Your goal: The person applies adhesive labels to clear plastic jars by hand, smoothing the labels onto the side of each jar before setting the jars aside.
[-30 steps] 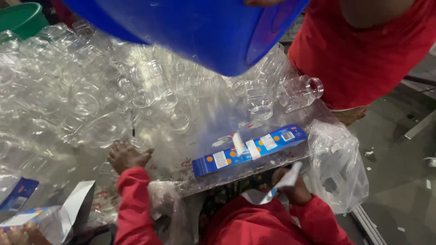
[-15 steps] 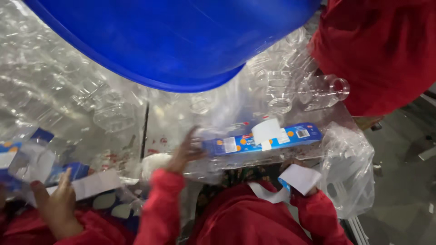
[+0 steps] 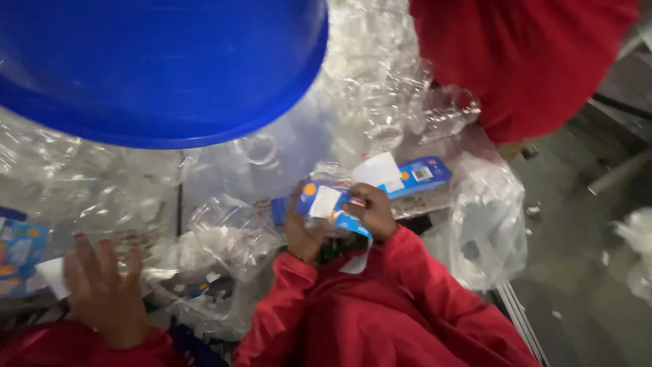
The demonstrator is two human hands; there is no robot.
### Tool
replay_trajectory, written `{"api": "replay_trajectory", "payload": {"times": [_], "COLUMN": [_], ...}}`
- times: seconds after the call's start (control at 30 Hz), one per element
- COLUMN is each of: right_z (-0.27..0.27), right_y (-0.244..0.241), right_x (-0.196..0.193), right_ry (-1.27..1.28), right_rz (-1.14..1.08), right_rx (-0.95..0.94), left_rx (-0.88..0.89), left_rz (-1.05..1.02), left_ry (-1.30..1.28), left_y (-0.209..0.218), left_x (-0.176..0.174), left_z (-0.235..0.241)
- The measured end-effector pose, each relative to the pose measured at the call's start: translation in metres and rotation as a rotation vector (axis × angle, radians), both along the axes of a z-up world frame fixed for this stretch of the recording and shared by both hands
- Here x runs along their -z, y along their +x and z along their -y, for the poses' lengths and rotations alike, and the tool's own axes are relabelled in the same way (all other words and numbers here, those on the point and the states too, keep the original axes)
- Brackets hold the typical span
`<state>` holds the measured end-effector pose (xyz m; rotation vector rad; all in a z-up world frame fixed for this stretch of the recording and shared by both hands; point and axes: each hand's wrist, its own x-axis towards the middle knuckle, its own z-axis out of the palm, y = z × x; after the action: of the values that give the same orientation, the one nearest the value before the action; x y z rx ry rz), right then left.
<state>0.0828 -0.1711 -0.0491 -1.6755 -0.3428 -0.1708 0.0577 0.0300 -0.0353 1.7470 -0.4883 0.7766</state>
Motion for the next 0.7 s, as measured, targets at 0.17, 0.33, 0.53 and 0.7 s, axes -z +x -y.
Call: {"api": "replay_trajectory", "payload": {"times": [0.17, 0.33, 0.53, 0.7], "right_z": [0.018, 0.036, 0.03, 0.02], "right_y": [0.005, 0.025, 0.028, 0.018], "right_x": [-0.043, -0.036, -0.025, -0.014], "right_ry": [0.214, 0.18, -0.038, -0.121], "right_rz": [-0.259, -0.302, -0.202, -0.086], "right_rx": [-0.234, -0.354, -0.203, -0.034], "left_rx": [-0.011, -0.103, -0.179, -0.199], "left_rz": [-0.403, -0.516, -0.453, -0.344], "left_ry": [-0.645, -0.48, -0.236, -0.043], "left_y": [0.036, 0.043, 0.044, 0.037], "left_x": [0.04, 0.042, 0.019, -0.007], "left_z": [-0.001, -0.016, -0.014, -0.01]}}
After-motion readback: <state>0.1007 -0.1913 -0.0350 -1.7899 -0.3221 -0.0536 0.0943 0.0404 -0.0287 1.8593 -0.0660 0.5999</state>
